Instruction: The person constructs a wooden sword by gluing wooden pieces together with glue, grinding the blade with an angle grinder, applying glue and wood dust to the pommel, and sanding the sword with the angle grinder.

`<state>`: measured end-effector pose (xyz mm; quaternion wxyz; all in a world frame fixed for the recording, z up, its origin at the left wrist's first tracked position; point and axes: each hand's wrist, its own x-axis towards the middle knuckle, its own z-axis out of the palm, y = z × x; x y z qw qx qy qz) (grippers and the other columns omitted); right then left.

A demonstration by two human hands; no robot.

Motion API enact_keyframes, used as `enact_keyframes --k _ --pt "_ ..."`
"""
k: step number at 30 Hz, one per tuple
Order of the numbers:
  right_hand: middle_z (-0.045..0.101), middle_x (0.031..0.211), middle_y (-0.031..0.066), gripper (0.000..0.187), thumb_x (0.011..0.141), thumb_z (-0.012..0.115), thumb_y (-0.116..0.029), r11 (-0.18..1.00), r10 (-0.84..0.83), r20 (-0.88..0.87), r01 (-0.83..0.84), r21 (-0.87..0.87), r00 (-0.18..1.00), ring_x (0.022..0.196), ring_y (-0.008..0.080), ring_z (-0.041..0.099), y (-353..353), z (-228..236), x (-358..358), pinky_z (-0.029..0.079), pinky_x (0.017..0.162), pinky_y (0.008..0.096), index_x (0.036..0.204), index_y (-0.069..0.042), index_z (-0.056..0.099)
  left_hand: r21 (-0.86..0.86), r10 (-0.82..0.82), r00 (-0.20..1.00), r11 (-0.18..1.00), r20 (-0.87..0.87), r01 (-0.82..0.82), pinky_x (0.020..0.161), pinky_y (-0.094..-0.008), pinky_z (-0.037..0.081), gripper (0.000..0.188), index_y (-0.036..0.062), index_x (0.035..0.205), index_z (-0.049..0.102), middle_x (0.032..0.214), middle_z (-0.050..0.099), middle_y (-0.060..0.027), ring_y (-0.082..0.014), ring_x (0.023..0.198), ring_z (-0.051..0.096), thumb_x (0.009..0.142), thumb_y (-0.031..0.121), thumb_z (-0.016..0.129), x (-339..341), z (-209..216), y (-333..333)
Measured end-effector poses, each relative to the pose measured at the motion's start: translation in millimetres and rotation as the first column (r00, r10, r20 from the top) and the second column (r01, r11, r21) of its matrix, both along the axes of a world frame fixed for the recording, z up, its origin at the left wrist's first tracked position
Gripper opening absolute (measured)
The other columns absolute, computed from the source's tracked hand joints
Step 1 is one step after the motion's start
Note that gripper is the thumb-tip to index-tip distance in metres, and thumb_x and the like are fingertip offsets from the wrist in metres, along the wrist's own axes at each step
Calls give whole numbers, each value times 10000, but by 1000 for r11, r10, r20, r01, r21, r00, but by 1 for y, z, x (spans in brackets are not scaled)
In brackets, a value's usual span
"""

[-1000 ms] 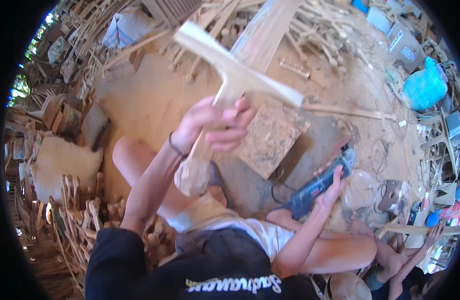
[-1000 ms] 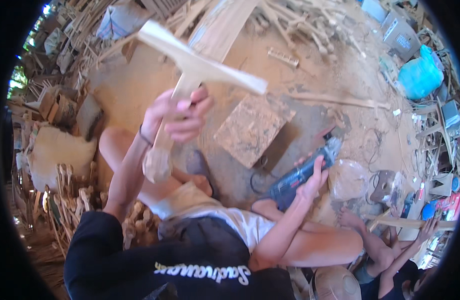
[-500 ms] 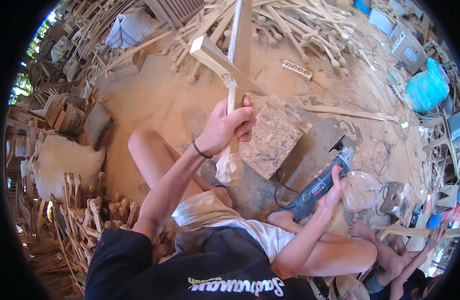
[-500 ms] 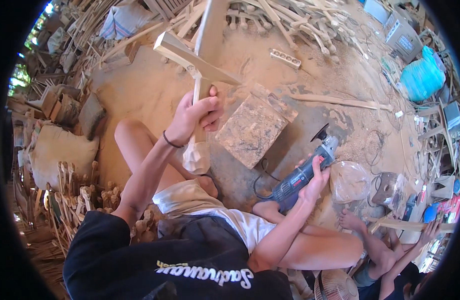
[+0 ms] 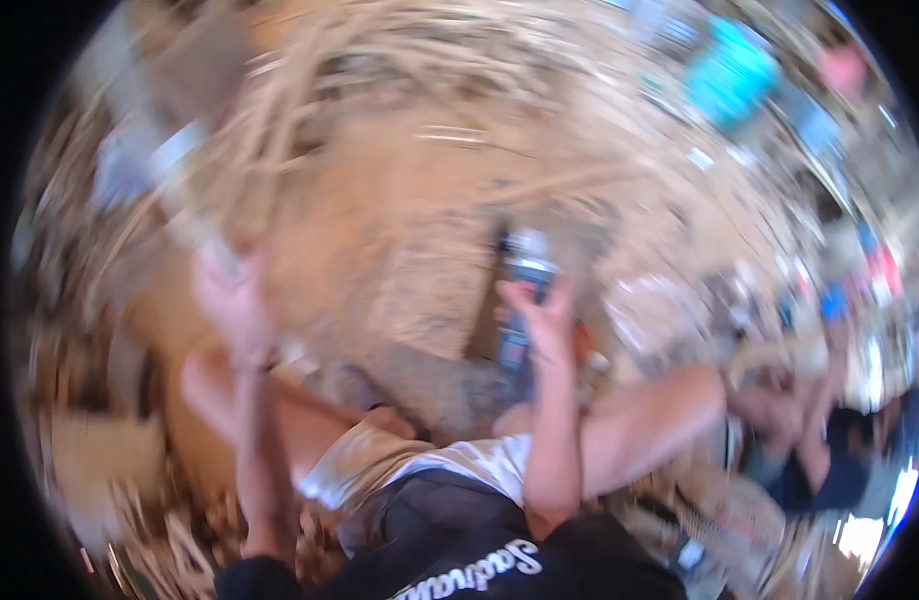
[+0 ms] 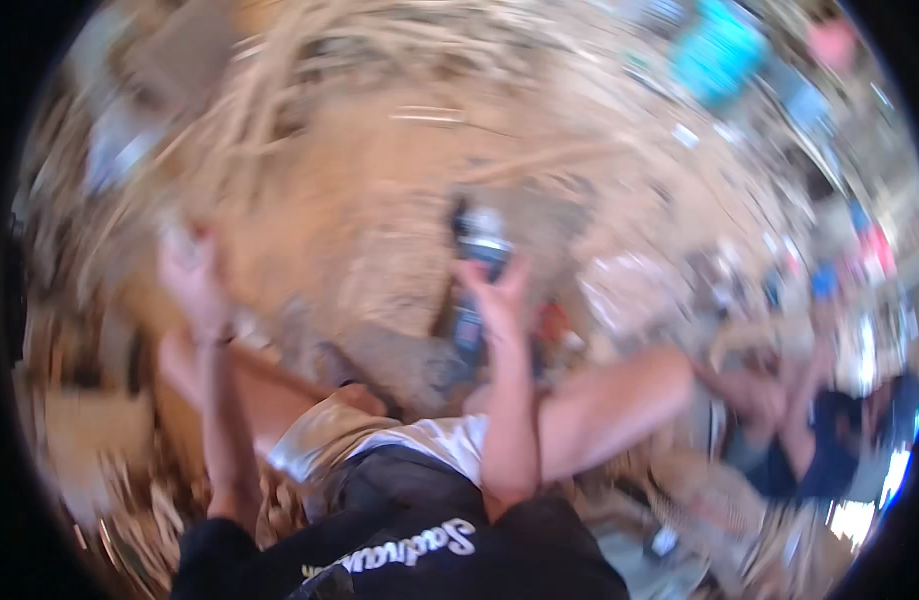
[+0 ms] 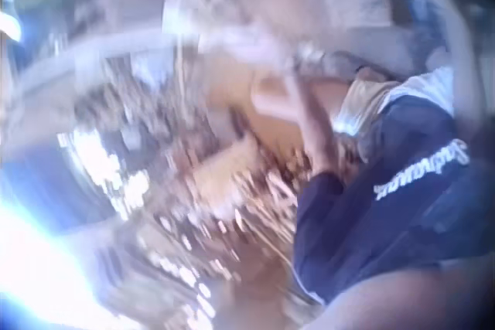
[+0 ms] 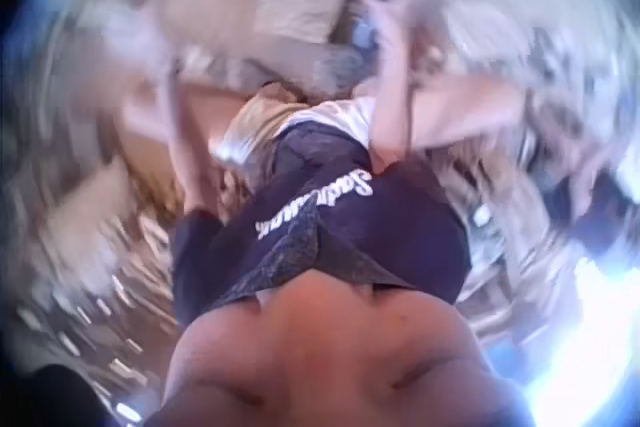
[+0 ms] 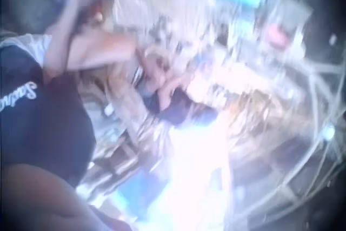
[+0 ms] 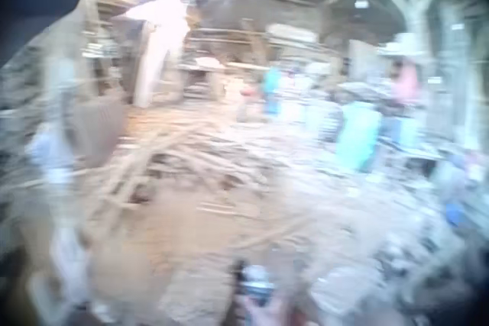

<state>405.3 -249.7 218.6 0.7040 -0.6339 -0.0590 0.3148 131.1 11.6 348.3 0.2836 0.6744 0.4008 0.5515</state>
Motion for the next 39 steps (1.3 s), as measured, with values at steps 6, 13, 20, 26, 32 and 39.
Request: enact_keyframes --k 6,13,20,26,32,39 --pt "686 1102 76 962 790 951 -207 983 -137 325 168 -68 936 1008 172 675 25 -22 -6 549 957 357 1543 -29 381 281 186 978 947 -92 -153 737 -329 569 273 -44 1109 745 978 732 -99 -160 831 666 964 173 823 -58 -7 27" --pt "751 1056 100 958 788 894 -183 995 -89 162 96 -36 983 978 232 733 12 0 -5 561 940 407 1557 -36 343 200 112 980 969 166 -144 699 -320 569 245 -59 1084 783 870 730 -71 -125 727 645 995 168 803 -82 3 77" --pt "719 1061 83 993 768 916 -200 990 -141 64 141 13 988 941 185 693 5 6 -5 561 889 345 1556 -15 340 202 100 985 971 139 -127 635 -305 527 196 -44 1070 774 812 683 -53 -123 667 605 1003 139 749 -65 11 63" --pt "695 1051 66 964 740 939 -153 973 -230 131 231 6 964 956 166 675 -3 -2 0 562 875 337 1521 -24 389 191 -37 988 982 147 8 580 -291 490 165 -31 1057 766 763 643 -38 -122 615 572 1010 114 704 -26 15 48" --pt "695 1125 66 1007 748 956 -131 987 -112 161 128 -95 980 1019 155 664 -41 13 8 525 980 335 1577 -48 388 -207 -347 860 873 373 442 497 -272 417 106 -9 1005 740 684 573 -11 -112 536 505 995 57 657 32 -38 27" --pt "692 1109 60 978 785 943 -130 966 17 302 62 -251 953 1016 156 663 -74 57 22 526 956 343 1575 -41 373 -511 -426 899 754 97 412 413 -245 263 120 30 885 618 594 494 16 -62 455 417 998 10 654 41 -111 -8"
